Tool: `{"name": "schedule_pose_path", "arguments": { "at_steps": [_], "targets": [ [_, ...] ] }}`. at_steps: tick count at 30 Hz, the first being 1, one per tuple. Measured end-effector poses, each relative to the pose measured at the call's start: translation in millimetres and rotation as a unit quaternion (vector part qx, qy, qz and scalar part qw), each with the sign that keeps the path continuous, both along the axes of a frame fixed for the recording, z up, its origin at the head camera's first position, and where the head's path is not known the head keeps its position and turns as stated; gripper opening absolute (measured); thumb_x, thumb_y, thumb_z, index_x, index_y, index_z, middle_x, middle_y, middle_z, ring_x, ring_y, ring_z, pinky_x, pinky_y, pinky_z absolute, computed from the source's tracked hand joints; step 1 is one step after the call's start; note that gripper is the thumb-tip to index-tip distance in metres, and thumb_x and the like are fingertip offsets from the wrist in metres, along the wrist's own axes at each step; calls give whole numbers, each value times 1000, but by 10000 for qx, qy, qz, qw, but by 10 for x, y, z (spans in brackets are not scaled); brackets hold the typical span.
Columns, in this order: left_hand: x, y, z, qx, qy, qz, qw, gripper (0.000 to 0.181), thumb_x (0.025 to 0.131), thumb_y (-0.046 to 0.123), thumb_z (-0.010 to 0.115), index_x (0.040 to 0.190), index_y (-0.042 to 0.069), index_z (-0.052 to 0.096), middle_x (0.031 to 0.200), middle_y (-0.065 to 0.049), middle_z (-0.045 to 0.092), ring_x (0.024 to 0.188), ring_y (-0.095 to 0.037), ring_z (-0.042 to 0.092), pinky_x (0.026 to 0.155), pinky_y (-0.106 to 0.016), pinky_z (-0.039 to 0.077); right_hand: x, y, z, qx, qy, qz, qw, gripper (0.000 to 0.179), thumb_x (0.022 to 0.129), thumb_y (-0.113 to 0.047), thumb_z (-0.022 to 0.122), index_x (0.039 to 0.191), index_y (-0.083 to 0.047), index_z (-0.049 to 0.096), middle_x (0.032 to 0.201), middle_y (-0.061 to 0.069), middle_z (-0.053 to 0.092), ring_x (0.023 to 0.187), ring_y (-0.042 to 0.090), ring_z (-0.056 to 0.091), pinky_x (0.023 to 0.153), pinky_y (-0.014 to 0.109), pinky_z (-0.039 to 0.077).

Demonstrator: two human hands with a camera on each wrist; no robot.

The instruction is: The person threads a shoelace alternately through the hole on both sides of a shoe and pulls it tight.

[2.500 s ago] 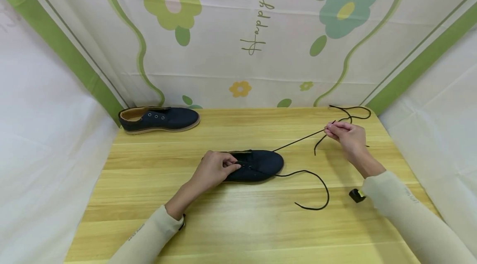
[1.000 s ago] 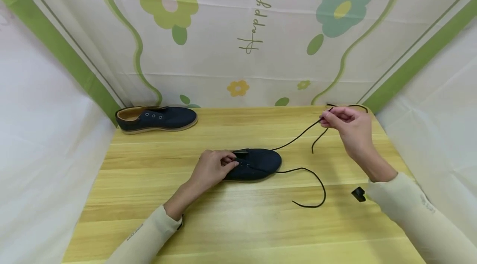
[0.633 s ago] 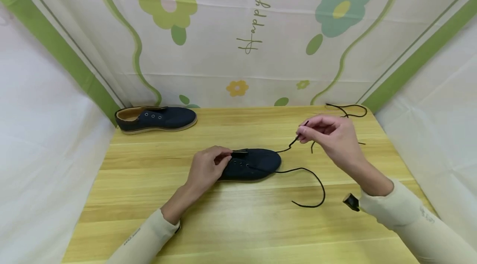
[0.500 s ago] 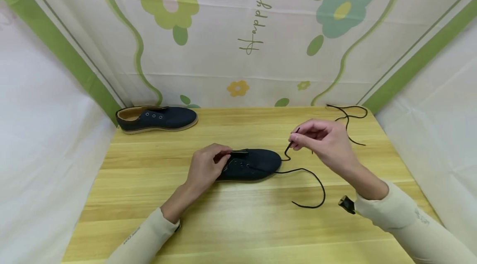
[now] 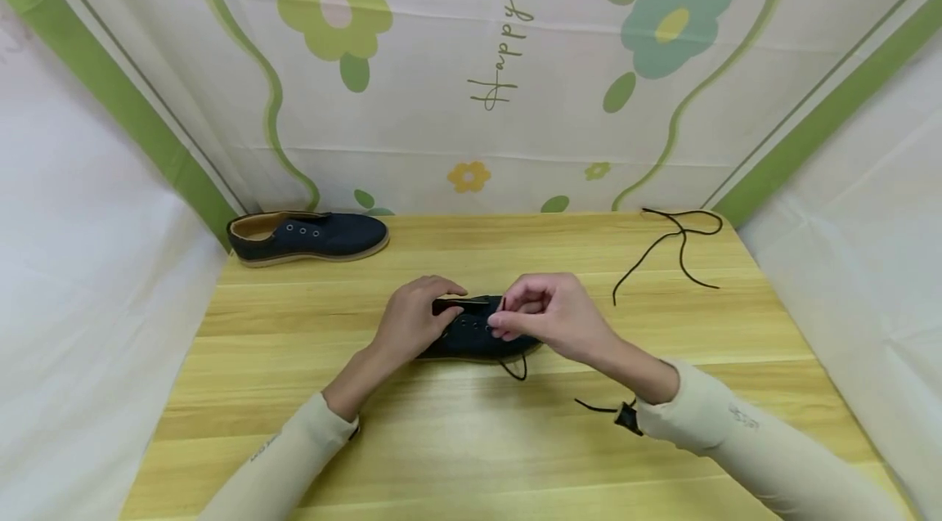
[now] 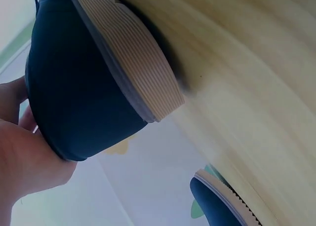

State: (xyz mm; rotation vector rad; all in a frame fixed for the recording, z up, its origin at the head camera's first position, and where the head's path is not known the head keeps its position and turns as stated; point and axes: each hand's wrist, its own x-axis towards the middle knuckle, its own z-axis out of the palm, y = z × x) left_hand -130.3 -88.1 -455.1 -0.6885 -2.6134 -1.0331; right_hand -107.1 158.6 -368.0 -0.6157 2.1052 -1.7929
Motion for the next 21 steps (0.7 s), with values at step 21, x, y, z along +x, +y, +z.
{"name": "schedule_pose_path", "arguments": {
  "at_steps": [21],
  "targets": [
    [-130, 0, -13, 3, -556, -90, 9984, 8, 92, 12, 85, 97, 18, 85, 94, 7, 81, 85, -11, 75, 76, -34, 59, 1, -474, -855, 1847, 1228, 327, 9745, 15, 91, -15, 86, 82, -12, 74, 77, -5, 74, 66, -2, 67, 63, 19, 55]
  ]
}}
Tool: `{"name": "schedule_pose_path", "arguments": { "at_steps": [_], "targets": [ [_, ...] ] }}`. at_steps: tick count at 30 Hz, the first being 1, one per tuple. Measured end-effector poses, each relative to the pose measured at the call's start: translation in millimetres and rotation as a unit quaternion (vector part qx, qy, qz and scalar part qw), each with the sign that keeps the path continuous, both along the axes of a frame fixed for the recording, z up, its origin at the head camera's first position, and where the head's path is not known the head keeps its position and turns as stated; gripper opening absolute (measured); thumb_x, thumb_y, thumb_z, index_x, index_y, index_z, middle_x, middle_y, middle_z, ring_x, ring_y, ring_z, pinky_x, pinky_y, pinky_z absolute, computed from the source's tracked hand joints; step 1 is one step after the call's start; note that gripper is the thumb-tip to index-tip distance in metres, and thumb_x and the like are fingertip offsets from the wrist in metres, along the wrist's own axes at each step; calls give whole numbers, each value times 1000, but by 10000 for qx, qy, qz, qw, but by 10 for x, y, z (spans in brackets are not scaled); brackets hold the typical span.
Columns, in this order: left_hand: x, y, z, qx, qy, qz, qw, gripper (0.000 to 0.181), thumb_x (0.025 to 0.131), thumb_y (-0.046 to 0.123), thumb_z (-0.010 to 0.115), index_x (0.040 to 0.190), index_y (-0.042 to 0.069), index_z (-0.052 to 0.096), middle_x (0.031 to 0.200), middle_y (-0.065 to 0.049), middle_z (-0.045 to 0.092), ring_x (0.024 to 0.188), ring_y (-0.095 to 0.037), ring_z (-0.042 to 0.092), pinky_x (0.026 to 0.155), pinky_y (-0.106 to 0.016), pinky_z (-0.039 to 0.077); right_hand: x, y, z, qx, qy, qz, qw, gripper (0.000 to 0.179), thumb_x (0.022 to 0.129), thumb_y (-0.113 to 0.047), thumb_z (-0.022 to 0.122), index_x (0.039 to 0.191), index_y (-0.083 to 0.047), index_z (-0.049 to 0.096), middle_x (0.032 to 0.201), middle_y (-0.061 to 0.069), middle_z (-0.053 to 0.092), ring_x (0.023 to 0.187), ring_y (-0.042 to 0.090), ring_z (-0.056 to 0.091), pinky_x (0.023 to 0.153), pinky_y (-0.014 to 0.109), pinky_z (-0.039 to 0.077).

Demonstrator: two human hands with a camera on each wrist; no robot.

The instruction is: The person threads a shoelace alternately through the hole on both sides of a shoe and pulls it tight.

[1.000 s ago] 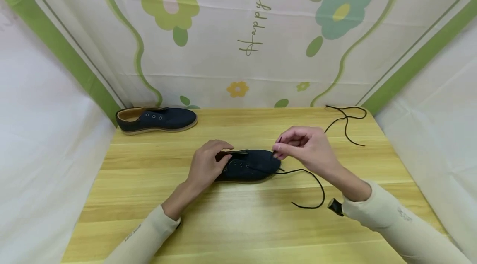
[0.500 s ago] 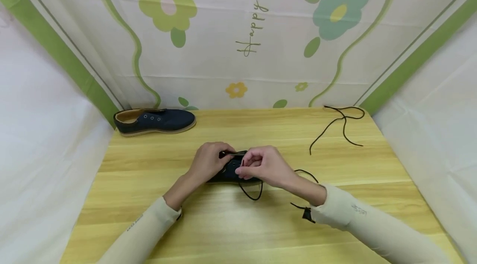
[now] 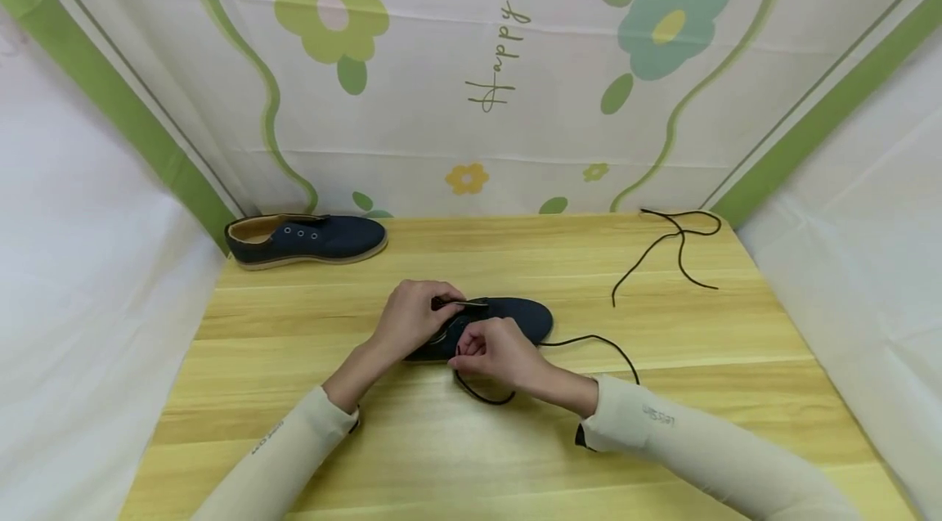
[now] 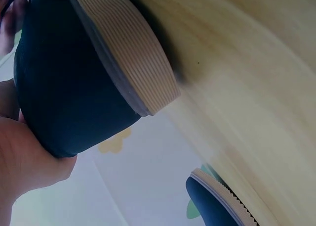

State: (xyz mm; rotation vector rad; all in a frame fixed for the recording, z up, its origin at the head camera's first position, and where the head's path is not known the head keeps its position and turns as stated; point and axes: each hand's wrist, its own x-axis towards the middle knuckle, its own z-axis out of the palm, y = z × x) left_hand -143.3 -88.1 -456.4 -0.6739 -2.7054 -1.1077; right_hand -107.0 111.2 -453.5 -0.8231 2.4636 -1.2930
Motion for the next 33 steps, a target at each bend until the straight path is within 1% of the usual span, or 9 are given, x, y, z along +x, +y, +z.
{"name": "schedule_pose_path", "arguments": {
  "at_steps": [4, 8, 12, 16, 19, 24, 27, 29, 33],
  "targets": [
    [2, -5, -9, 23, -97, -3, 10000, 7, 93, 13, 84, 98, 18, 85, 95, 7, 81, 85, -10, 75, 75, -33, 59, 20, -27, -47, 155, 174, -3, 9997, 14, 92, -15, 85, 82, -13, 75, 76, -6, 74, 66, -5, 64, 63, 18, 54],
    [7, -6, -4, -12, -77, 31, 10000, 8, 93, 13, 84, 98, 19, 86, 94, 7, 81, 83, -9, 74, 73, -31, 58, 30, -18, -20, 233, 266, 136, 9993, 12, 92, -17, 85, 85, -13, 77, 77, -6, 75, 67, -5, 65, 63, 18, 54],
    [1, 0, 1, -56, 15, 44, 10000, 8, 92, 13, 85, 97, 19, 86, 93, 7, 81, 79, -9, 73, 70, -30, 56, 18, 49, 38, 236, 224, 317, 9990, 7, 94, -18, 83, 90, -14, 78, 82, -8, 75, 71, -3, 67, 67, 19, 56],
    [-2, 3, 0, -46, 49, 7, 10000, 8, 91, 12, 85, 96, 19, 86, 92, 8, 81, 79, -9, 73, 71, -31, 56, 4, 159, 92, 261, 106, 371, 9989, 4, 97, -16, 79, 93, -15, 79, 83, -9, 75, 72, -2, 67, 67, 21, 56],
    [-3, 3, -3, -26, 1, -4, 10000, 8, 91, 12, 85, 96, 19, 86, 92, 8, 81, 78, -8, 73, 70, -30, 56, -17, 264, 120, 331, 42, 480, 9983, 5, 98, -14, 77, 94, -13, 80, 83, -5, 77, 70, 0, 67, 64, 21, 55],
    [-9, 4, -8, -3, -39, 17, 10000, 8, 91, 13, 85, 95, 20, 86, 92, 9, 81, 78, -7, 73, 70, -31, 56, -83, 490, 123, 582, -33, 796, 9951, 8, 99, -13, 76, 95, -7, 81, 83, 4, 78, 67, 4, 65, 61, 20, 52],
    [-10, 5, -10, -3, -4, 45, 10000, 8, 90, 13, 86, 94, 20, 85, 91, 9, 81, 77, -7, 73, 71, -32, 57, -120, 656, 109, 771, -20, 885, 9931, 8, 99, -15, 77, 95, -9, 81, 83, 2, 77, 68, 1, 62, 63, 22, 53],
    [-9, 5, -13, -18, 6, 52, 10000, 8, 91, 14, 86, 94, 21, 85, 91, 9, 81, 76, -6, 72, 70, -32, 57, -133, 774, 110, 881, -62, 885, 9922, 8, 99, -15, 76, 95, -9, 80, 84, -1, 77, 70, 0, 63, 65, 23, 54],
    [-1, 0, -20, -42, -22, 40, 10000, 8, 91, 15, 85, 95, 21, 85, 91, 8, 81, 74, -6, 72, 69, -31, 57, -144, 1010, 110, 1131, -74, 924, 9892, 7, 99, -11, 75, 94, -9, 80, 84, -4, 76, 73, 0, 65, 67, 23, 56]
  ]
}}
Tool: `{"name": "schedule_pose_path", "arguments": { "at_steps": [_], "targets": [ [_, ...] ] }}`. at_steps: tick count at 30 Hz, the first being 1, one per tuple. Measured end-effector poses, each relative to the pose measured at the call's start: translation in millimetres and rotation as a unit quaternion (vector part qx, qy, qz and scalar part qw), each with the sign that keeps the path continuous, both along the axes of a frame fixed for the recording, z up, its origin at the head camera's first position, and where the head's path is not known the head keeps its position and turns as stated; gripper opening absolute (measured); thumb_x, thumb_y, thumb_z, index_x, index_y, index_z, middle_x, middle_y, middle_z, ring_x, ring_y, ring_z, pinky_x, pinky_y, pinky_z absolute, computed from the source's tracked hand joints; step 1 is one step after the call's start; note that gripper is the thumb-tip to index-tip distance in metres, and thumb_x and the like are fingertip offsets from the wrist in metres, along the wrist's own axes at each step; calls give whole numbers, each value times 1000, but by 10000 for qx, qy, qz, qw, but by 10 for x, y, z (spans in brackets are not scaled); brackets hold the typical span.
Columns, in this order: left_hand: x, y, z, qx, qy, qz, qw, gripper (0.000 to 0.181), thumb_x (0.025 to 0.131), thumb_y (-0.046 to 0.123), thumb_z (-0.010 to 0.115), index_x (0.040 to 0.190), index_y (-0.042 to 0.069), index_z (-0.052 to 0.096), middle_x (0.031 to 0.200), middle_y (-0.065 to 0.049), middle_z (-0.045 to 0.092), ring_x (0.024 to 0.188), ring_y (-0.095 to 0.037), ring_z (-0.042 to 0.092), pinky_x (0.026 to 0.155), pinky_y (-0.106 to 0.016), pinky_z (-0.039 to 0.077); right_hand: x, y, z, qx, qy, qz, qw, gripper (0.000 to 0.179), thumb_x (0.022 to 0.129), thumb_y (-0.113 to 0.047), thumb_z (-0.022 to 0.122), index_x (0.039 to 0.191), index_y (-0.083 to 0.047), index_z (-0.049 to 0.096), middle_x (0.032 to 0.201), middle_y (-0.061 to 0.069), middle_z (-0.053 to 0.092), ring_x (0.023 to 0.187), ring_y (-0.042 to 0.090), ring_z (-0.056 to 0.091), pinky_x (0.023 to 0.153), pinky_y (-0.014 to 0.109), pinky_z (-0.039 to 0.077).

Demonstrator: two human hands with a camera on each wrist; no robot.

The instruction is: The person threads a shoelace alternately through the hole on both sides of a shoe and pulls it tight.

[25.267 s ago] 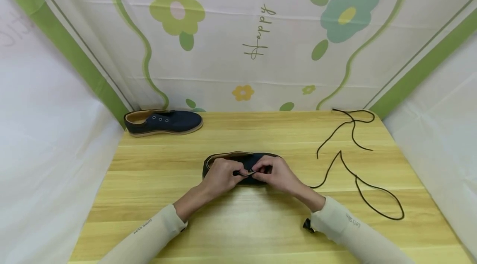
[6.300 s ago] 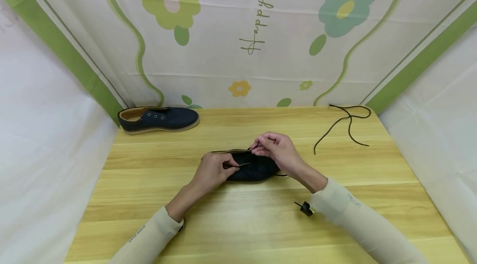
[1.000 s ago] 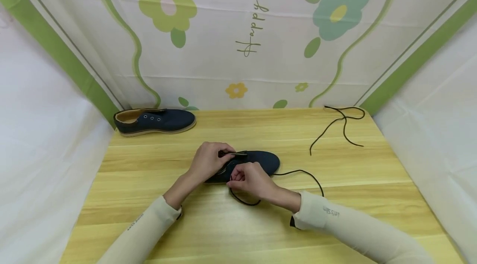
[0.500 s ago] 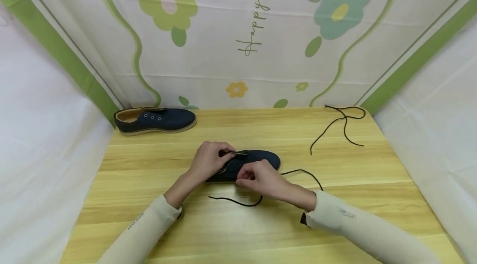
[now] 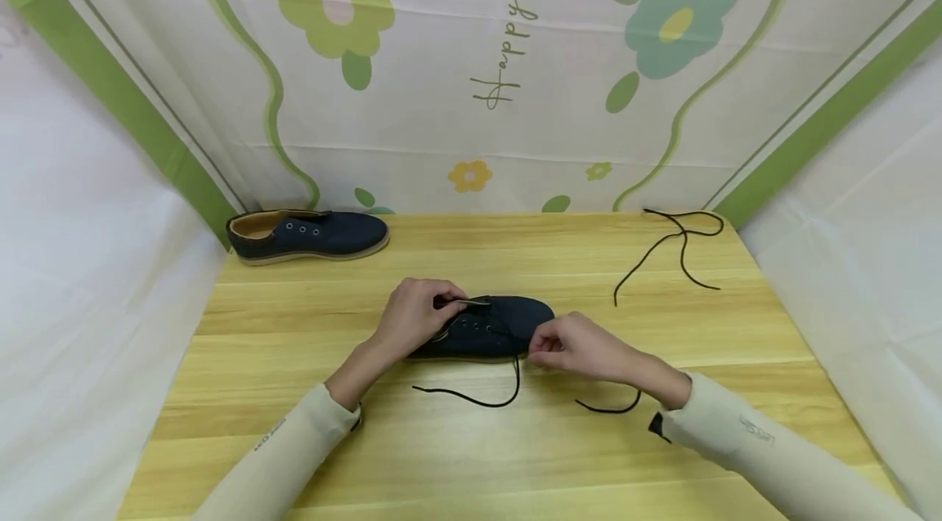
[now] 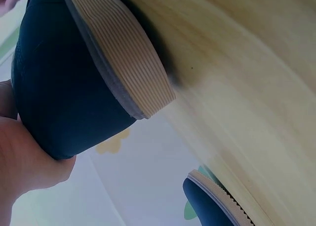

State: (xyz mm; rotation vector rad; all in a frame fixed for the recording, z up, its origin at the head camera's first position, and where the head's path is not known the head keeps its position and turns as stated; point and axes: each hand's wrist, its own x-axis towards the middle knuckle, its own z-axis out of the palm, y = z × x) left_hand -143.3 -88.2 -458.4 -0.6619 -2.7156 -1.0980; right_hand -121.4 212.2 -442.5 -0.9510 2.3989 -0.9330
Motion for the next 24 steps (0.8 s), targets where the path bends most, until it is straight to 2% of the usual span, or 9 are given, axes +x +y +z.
{"name": "schedule_pose_path", "arguments": {
  "at_steps": [3, 7, 11, 14, 19, 24],
  "targets": [
    [5, -1, -3, -19, -20, 2, 10000, 8, 92, 15, 85, 96, 21, 85, 91, 8, 81, 75, -7, 72, 70, -31, 57, -1, 172, -20, 262, 44, 159, 9995, 8, 99, -10, 75, 91, -11, 79, 82, -7, 75, 72, -2, 64, 66, 22, 55],
    [5, 5, -8, -26, -32, 55, 10000, 8, 92, 15, 85, 96, 22, 85, 92, 8, 81, 76, -7, 72, 69, -32, 57, 14, 369, -37, 689, -116, 434, 9966, 13, 96, -19, 80, 85, -19, 74, 77, -14, 69, 67, -4, 58, 63, 20, 51],
    [12, 10, -9, -5, -1, 107, 9999, 8, 91, 15, 85, 95, 22, 85, 91, 9, 81, 75, -6, 72, 68, -31, 56, 71, 499, -38, 1082, -362, 652, 9913, 22, 86, -25, 91, 81, -20, 69, 73, -17, 63, 64, -5, 54, 61, 20, 49],
    [17, 14, -4, 11, 15, 146, 9999, 8, 91, 16, 86, 95, 22, 85, 90, 8, 81, 74, -6, 71, 67, -31, 56, 138, 544, -39, 1420, -390, 754, 9862, 29, 77, -25, 96, 79, -19, 68, 71, -18, 59, 62, -5, 50, 59, 20, 46],
    [9, 17, 2, 27, 17, 189, 9998, 7, 91, 17, 86, 95, 22, 85, 89, 9, 80, 72, -5, 70, 66, -30, 55, 247, 563, -72, 2041, -1, 727, 9762, 36, 68, -24, 99, 73, -23, 63, 66, -21, 51, 60, -3, 43, 57, 21, 39],
    [2, 22, 0, 47, -22, 255, 9997, 8, 90, 17, 87, 95, 23, 85, 86, 10, 80, 72, -4, 70, 66, -31, 55, 291, 566, -110, 2086, 547, 702, 9739, 35, 68, -10, 91, 67, -24, 59, 63, -21, 45, 58, -2, 37, 55, 21, 34]
  ]
}}
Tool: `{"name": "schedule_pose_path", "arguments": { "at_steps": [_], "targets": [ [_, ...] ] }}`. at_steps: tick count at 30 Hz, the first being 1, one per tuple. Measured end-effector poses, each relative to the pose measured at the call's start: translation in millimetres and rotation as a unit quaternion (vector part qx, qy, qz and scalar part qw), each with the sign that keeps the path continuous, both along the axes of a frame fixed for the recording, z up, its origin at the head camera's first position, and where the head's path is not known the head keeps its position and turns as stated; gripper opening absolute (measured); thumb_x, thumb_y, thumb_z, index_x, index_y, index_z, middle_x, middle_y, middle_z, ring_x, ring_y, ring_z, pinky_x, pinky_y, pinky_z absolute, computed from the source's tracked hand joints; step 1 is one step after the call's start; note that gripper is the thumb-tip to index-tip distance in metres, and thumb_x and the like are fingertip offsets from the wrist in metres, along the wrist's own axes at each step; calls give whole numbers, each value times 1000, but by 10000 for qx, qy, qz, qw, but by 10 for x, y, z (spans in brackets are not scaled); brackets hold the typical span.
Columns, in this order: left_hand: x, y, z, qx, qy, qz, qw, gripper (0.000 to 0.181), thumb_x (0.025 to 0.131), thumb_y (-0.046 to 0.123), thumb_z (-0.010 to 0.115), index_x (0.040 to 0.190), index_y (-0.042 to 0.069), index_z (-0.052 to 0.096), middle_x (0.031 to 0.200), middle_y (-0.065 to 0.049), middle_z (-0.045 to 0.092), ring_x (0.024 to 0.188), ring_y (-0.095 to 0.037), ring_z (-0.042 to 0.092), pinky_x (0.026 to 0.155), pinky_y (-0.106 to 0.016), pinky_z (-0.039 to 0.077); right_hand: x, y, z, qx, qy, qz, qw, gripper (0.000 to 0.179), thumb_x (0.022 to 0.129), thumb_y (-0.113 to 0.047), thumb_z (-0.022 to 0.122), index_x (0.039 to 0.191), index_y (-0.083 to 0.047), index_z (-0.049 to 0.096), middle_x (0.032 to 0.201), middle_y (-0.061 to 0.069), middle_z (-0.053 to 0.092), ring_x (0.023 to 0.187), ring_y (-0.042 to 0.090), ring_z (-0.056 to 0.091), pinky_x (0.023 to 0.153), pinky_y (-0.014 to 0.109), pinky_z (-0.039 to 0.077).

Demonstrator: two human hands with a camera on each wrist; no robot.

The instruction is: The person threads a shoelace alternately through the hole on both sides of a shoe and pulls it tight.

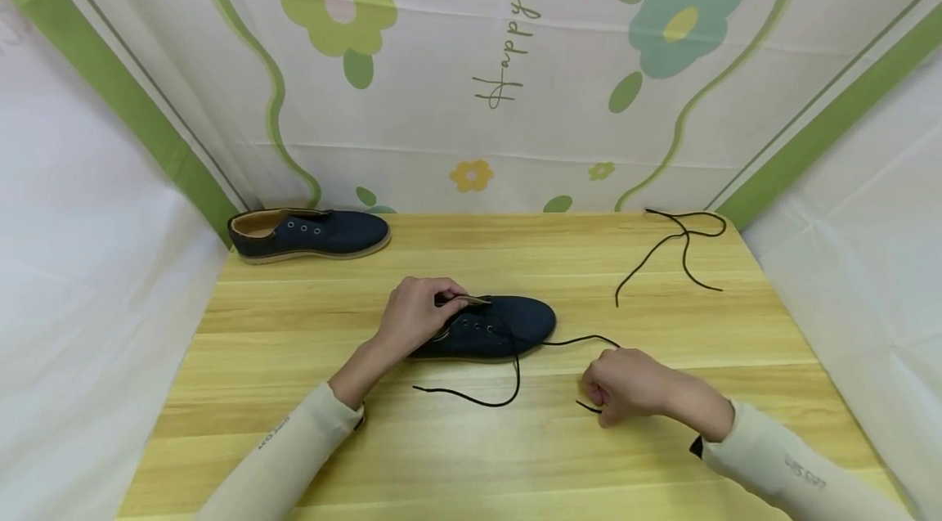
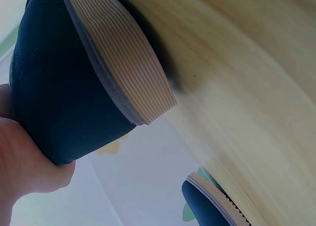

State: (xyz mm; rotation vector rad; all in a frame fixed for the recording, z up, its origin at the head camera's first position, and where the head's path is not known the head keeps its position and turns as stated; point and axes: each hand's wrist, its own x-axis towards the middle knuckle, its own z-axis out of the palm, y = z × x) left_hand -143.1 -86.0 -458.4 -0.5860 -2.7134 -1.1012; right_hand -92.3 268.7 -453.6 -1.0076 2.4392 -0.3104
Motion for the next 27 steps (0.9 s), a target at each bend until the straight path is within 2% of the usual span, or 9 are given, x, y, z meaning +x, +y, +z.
{"name": "schedule_pose_path", "arguments": {
  "at_steps": [4, 9, 13, 17, 21, 27],
  "targets": [
    [-6, 3, -4, 7, -16, 47, 10000, 6, 90, 19, 87, 95, 22, 85, 86, 10, 80, 69, -4, 68, 63, -30, 52, 3, 6, -33, -177, 102, 35, 9998, 35, 72, -5, 86, 65, -24, 57, 62, -20, 41, 57, -2, 34, 55, 20, 31],
    [-21, 9, -6, -48, -32, 129, 9999, 4, 92, 22, 85, 96, 22, 86, 87, 9, 80, 66, -2, 63, 59, -29, 49, 7, 9, -66, -302, -62, -7, 9995, 34, 82, -5, 83, 67, -24, 59, 62, -20, 40, 57, -3, 33, 56, 19, 30],
    [-24, 18, 0, -91, -66, 176, 9998, 4, 92, 24, 85, 96, 22, 86, 86, 9, 80, 67, -3, 65, 60, -30, 50, -1, 11, -74, -460, -97, 73, 9989, 32, 85, -5, 82, 69, -23, 60, 63, -20, 42, 57, -4, 34, 56, 19, 31],
    [-26, 30, 8, -129, -13, 129, 9998, 4, 90, 22, 87, 94, 23, 85, 85, 9, 79, 70, -5, 68, 63, -30, 53, -39, 4, -66, -815, 190, 212, 9963, 28, 88, -4, 79, 73, -23, 63, 66, -21, 49, 58, -6, 39, 55, 17, 36],
    [-24, 40, 5, -186, 155, 91, 9997, 8, 86, 18, 91, 90, 23, 85, 84, 9, 79, 71, -6, 71, 64, -30, 54, -121, -31, -1, -1177, 614, 169, 9910, 22, 89, -4, 78, 79, -21, 67, 70, -20, 55, 60, -7, 44, 57, 18, 42],
    [0, 41, -23, -485, 714, -26, 9963, 11, 85, 13, 91, 90, 21, 85, 84, 7, 80, 67, -8, 70, 59, -29, 55, -281, -136, 133, -1606, 1040, -35, 9815, 12, 91, -1, 77, 92, -12, 79, 79, -12, 71, 64, -7, 55, 61, 19, 50]
  ]
}}
